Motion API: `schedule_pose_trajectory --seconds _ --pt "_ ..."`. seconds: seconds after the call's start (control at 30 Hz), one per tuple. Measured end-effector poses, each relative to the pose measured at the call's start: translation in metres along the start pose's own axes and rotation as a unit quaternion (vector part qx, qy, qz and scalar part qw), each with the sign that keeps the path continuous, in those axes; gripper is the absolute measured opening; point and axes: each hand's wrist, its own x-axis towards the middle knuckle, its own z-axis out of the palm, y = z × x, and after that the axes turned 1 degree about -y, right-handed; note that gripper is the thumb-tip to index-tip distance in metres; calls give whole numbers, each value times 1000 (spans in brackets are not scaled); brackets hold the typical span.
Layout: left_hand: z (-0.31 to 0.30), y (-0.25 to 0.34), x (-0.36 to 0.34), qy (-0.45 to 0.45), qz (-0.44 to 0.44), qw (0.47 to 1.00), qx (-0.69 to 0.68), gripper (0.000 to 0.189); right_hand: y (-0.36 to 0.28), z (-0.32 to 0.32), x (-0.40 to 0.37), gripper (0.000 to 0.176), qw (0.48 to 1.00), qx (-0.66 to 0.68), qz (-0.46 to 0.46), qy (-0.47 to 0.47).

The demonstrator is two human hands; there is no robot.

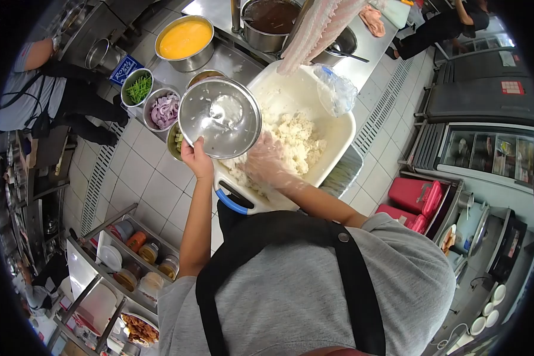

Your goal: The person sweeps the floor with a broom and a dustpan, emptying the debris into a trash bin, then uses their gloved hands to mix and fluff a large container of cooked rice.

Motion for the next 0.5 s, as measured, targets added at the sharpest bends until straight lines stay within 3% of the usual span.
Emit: schedule_pose_trajectory --seconds 0.03,0.1,0.13,0.17,0.2,0.23,0.3,0.33,0.4,0.5 --pt "0 0 0 -1 -1 1000 5 17 5 12 3 73 1000 0 1 0" --pt "-1 2 0 -8 0 1000 10 15 13 21 19 69 983 -109 -127 -72" --pt "0 2 -1 -6 -2 1000 9 14 16 4 24 62 972 -123 -140 -144" --pt "1 3 0 -4 -3 1000 8 14 33 0 34 62 973 -123 -138 -141" --pt "2 3 1 -6 -2 1000 7 14 58 -3 46 58 966 82 -169 -179" --pt "3 4 1 -9 4 1000 9 14 82 -10 60 54 915 283 -195 -210" --pt "3 3 1 -8 7 1000 12 14 119 -43 92 45 956 132 -165 -202" --pt "3 4 1 -9 4 1000 1 14 169 -14 118 39 967 130 -187 -116" --pt "3 5 1 -15 1 1000 0 14 189 -16 121 37 991 58 55 -109" --pt "2 4 1 -17 7 1000 -5 14 192 -8 86 37 996 32 50 -71"
